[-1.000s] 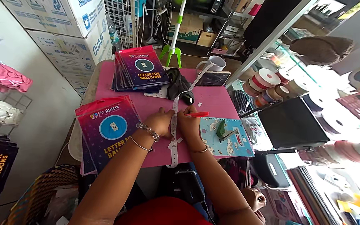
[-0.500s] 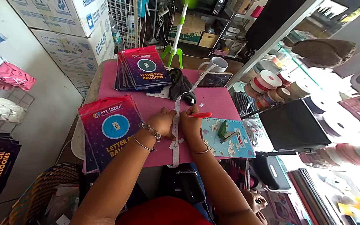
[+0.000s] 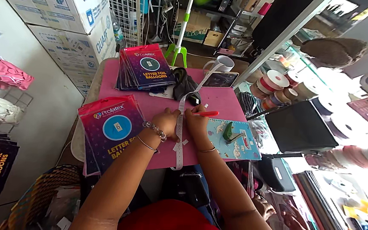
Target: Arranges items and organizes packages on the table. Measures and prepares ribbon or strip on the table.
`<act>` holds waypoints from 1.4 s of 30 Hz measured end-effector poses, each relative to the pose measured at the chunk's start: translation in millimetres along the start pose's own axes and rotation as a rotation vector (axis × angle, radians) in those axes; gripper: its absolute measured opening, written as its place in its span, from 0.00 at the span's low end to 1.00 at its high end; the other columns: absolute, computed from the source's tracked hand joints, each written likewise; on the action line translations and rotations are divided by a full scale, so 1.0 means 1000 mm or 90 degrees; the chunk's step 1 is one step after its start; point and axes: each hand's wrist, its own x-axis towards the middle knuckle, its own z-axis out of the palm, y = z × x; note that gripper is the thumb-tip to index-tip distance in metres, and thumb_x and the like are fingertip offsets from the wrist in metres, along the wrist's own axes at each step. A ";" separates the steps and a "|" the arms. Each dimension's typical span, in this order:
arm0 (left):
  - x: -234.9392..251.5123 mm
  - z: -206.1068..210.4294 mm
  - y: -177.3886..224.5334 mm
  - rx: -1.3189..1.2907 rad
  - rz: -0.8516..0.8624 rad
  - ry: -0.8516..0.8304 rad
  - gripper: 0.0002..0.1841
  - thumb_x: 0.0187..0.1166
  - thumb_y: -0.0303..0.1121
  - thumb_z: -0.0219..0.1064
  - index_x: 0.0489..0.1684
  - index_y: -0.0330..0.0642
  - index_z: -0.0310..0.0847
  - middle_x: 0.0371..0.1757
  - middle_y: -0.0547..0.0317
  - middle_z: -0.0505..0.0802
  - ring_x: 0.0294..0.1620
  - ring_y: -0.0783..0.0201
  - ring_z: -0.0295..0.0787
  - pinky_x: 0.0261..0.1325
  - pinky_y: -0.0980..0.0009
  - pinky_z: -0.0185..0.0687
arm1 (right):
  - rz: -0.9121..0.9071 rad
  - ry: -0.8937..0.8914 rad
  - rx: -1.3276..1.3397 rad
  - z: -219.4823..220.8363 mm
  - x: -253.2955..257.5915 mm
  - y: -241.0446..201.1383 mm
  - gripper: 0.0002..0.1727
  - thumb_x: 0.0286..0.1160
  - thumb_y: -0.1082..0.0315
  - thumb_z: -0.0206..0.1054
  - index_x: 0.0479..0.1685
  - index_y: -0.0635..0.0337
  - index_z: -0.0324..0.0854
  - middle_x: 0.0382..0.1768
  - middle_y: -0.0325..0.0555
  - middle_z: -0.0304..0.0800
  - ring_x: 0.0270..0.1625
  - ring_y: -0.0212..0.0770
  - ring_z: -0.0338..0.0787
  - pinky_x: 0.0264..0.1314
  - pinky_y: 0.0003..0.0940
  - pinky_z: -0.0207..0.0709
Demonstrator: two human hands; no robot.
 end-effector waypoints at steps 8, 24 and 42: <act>0.000 0.001 0.000 0.006 -0.004 0.003 0.60 0.54 0.51 0.89 0.93 0.55 0.51 0.80 0.34 0.70 0.56 0.40 0.88 0.54 0.43 0.86 | 0.004 -0.007 -0.021 0.002 0.000 0.000 0.14 0.68 0.77 0.71 0.24 0.57 0.67 0.16 0.35 0.69 0.17 0.28 0.69 0.22 0.23 0.65; 0.000 0.001 -0.001 -0.007 -0.003 0.002 0.60 0.54 0.50 0.90 0.93 0.56 0.52 0.79 0.35 0.71 0.58 0.38 0.87 0.55 0.41 0.85 | 0.003 0.011 -0.052 0.001 -0.001 0.002 0.15 0.66 0.76 0.71 0.24 0.56 0.67 0.15 0.34 0.68 0.17 0.28 0.68 0.23 0.25 0.65; 0.001 -0.007 0.004 0.017 -0.015 -0.018 0.65 0.53 0.51 0.90 0.96 0.57 0.46 0.81 0.32 0.69 0.58 0.37 0.86 0.55 0.40 0.85 | 0.193 0.011 0.092 -0.002 0.020 -0.010 0.14 0.70 0.76 0.69 0.28 0.56 0.66 0.14 0.36 0.70 0.14 0.32 0.73 0.19 0.29 0.72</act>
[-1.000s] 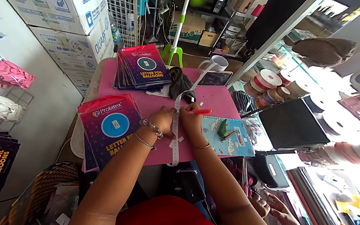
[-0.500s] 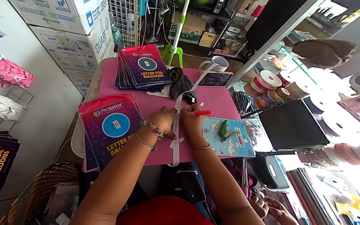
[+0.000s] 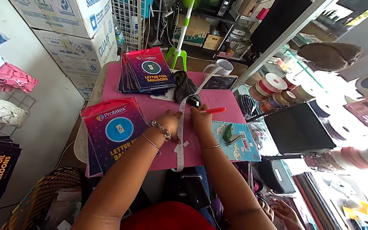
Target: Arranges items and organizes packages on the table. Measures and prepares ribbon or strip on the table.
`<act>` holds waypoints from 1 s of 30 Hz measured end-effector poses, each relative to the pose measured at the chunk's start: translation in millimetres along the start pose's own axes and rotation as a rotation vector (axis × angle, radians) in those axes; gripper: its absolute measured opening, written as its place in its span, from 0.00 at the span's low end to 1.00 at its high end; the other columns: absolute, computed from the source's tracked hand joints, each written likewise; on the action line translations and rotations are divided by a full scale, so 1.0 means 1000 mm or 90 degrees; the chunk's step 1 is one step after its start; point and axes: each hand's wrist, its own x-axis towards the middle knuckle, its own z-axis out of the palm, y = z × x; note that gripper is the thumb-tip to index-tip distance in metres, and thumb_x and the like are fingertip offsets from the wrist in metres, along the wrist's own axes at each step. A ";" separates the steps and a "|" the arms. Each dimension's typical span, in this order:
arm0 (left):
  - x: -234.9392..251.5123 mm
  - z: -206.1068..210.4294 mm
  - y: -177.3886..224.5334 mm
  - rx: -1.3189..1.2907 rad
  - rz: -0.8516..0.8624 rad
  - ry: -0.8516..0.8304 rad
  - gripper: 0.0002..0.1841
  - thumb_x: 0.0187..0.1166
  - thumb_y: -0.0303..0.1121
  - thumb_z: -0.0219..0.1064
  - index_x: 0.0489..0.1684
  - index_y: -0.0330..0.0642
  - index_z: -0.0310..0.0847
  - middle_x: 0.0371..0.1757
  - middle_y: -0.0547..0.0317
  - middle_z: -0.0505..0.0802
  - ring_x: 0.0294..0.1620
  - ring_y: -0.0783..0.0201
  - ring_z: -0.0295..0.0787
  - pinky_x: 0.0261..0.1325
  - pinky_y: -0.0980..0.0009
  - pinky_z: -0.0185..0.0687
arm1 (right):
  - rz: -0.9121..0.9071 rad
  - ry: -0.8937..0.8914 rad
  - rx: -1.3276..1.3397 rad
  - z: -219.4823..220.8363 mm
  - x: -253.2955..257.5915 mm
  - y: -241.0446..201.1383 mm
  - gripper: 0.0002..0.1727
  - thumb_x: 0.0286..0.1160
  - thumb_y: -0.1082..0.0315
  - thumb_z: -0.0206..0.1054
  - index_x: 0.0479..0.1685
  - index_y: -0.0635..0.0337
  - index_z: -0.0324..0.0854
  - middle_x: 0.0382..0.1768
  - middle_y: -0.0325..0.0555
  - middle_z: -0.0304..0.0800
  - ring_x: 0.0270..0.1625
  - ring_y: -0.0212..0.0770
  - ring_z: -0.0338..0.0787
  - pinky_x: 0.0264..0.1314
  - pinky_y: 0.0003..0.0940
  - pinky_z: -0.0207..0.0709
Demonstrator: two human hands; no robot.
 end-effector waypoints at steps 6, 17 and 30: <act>-0.002 -0.002 0.003 0.002 -0.002 0.007 0.67 0.50 0.50 0.91 0.96 0.52 0.46 0.80 0.30 0.70 0.59 0.36 0.86 0.56 0.40 0.84 | -0.082 0.013 -0.152 0.006 -0.004 -0.001 0.14 0.68 0.74 0.72 0.26 0.56 0.68 0.17 0.37 0.68 0.18 0.33 0.69 0.23 0.31 0.65; -0.005 -0.003 0.004 -0.003 -0.008 0.002 0.66 0.51 0.49 0.91 0.96 0.52 0.46 0.79 0.30 0.71 0.60 0.36 0.86 0.56 0.40 0.84 | -0.158 -0.003 -0.202 0.006 -0.007 0.006 0.14 0.69 0.72 0.71 0.26 0.56 0.67 0.17 0.36 0.66 0.19 0.33 0.66 0.24 0.31 0.62; -0.004 -0.001 0.003 0.001 -0.007 0.009 0.66 0.51 0.50 0.91 0.96 0.51 0.47 0.78 0.31 0.72 0.56 0.37 0.87 0.54 0.40 0.85 | -0.189 -0.004 -0.193 0.006 -0.005 0.009 0.15 0.65 0.74 0.71 0.23 0.54 0.66 0.17 0.36 0.66 0.19 0.32 0.66 0.23 0.30 0.61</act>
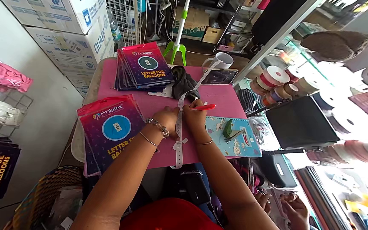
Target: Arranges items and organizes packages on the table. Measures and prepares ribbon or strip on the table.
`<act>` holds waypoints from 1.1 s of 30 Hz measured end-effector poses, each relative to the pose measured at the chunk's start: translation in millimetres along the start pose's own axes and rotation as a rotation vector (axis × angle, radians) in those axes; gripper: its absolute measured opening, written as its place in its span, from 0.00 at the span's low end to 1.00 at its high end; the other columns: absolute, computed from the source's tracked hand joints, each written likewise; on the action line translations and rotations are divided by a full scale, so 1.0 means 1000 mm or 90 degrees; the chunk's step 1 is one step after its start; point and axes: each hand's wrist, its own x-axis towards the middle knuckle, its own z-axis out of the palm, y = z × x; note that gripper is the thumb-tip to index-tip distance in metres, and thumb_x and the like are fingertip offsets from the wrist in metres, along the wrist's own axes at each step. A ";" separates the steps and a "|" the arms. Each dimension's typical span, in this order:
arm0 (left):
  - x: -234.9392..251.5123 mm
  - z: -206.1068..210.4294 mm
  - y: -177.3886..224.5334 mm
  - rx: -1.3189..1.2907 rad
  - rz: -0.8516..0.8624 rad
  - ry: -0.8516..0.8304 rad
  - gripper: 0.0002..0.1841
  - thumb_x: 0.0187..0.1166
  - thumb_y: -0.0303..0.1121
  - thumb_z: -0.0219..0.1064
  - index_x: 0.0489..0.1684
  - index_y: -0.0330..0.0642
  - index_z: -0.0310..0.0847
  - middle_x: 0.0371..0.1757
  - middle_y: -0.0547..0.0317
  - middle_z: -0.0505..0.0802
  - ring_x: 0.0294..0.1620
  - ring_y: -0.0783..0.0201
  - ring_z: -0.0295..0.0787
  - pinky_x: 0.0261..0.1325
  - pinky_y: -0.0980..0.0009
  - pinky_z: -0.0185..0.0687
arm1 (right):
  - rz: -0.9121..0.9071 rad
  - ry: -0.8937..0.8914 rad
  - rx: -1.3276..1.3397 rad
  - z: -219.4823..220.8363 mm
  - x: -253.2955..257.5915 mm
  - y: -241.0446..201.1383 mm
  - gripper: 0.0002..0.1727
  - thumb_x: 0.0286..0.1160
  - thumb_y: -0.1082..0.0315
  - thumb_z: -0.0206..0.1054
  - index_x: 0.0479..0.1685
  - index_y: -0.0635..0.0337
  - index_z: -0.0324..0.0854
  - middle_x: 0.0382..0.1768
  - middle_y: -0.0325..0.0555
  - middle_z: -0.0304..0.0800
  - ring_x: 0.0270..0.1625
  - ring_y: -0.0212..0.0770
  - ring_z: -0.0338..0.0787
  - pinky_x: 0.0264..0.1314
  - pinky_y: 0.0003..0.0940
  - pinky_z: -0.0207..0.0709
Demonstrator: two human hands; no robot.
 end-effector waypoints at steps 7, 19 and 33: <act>0.002 0.002 -0.002 -0.011 0.009 0.007 0.66 0.51 0.49 0.91 0.96 0.51 0.47 0.78 0.30 0.72 0.57 0.37 0.87 0.54 0.40 0.85 | 0.003 0.016 -0.007 0.000 -0.001 -0.001 0.14 0.66 0.74 0.71 0.24 0.57 0.68 0.18 0.37 0.67 0.19 0.32 0.67 0.24 0.31 0.63; 0.001 0.006 0.000 0.029 -0.009 0.002 0.67 0.52 0.53 0.89 0.97 0.53 0.42 0.80 0.32 0.71 0.55 0.39 0.88 0.53 0.42 0.86 | 0.113 0.000 0.192 -0.007 0.003 0.006 0.14 0.71 0.74 0.68 0.27 0.53 0.66 0.16 0.34 0.69 0.15 0.29 0.70 0.20 0.25 0.69; -0.004 0.006 -0.032 0.008 0.150 0.134 0.17 0.86 0.43 0.65 0.65 0.49 0.89 0.58 0.45 0.91 0.63 0.42 0.87 0.62 0.38 0.79 | 0.157 0.015 0.309 -0.008 0.001 -0.001 0.14 0.77 0.73 0.67 0.28 0.54 0.66 0.14 0.33 0.73 0.12 0.28 0.74 0.19 0.23 0.75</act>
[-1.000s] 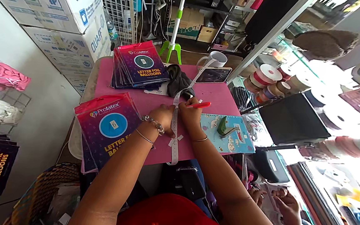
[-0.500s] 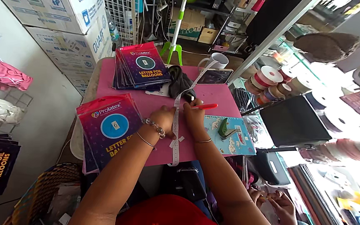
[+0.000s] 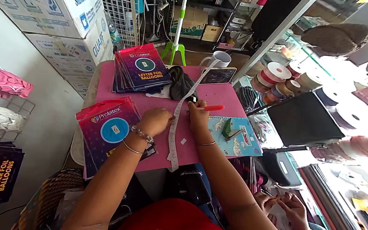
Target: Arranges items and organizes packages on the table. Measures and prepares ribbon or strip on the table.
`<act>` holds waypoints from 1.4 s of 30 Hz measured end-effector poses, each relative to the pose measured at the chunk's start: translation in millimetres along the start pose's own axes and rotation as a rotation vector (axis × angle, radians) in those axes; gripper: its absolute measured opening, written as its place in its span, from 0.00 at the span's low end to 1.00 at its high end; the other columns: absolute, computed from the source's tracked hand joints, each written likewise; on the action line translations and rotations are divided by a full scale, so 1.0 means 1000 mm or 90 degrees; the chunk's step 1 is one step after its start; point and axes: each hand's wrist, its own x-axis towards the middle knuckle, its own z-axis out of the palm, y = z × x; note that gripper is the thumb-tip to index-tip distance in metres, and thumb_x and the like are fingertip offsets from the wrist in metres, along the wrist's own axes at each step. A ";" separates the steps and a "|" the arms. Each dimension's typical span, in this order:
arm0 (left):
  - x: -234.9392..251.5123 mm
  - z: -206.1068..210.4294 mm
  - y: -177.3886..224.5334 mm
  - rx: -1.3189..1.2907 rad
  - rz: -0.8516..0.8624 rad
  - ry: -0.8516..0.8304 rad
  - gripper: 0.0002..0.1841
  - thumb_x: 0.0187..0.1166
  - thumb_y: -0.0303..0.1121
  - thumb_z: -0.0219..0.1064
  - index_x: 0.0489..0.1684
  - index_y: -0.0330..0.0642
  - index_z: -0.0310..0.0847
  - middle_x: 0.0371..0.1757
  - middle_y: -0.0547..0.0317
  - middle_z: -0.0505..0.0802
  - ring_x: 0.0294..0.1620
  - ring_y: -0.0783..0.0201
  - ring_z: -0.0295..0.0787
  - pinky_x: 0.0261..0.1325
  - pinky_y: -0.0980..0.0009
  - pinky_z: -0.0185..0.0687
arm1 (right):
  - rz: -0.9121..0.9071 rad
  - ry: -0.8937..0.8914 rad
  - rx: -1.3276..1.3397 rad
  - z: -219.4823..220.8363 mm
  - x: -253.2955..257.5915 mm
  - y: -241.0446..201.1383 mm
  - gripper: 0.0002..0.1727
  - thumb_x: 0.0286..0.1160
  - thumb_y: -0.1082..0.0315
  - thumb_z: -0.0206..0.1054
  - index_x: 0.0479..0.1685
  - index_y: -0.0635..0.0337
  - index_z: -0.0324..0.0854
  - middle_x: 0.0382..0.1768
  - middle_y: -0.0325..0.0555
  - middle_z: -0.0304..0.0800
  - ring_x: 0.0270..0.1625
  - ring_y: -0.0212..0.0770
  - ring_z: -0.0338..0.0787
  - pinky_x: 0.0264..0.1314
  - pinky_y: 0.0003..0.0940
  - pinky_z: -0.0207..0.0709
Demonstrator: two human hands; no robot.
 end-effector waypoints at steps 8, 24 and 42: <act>0.018 0.022 -0.032 -0.040 0.155 0.213 0.08 0.72 0.40 0.79 0.44 0.53 0.97 0.68 0.52 0.88 0.75 0.40 0.75 0.69 0.37 0.71 | -0.038 -0.016 -0.014 -0.001 -0.001 0.006 0.13 0.76 0.72 0.68 0.27 0.54 0.67 0.15 0.35 0.73 0.12 0.28 0.73 0.17 0.24 0.73; 0.018 0.032 -0.040 -0.065 0.124 0.242 0.16 0.72 0.48 0.78 0.55 0.55 0.92 0.70 0.52 0.86 0.73 0.42 0.76 0.67 0.39 0.70 | -0.161 -0.022 -0.108 0.005 -0.016 0.010 0.15 0.67 0.77 0.70 0.25 0.53 0.67 0.14 0.31 0.70 0.14 0.25 0.69 0.18 0.20 0.65; 0.019 0.034 -0.035 -0.036 0.073 0.174 0.21 0.79 0.51 0.69 0.71 0.70 0.86 0.86 0.47 0.72 0.89 0.40 0.56 0.83 0.35 0.48 | -0.166 -0.060 -0.175 0.006 -0.022 0.009 0.16 0.71 0.73 0.72 0.24 0.53 0.67 0.12 0.32 0.70 0.12 0.25 0.69 0.15 0.20 0.65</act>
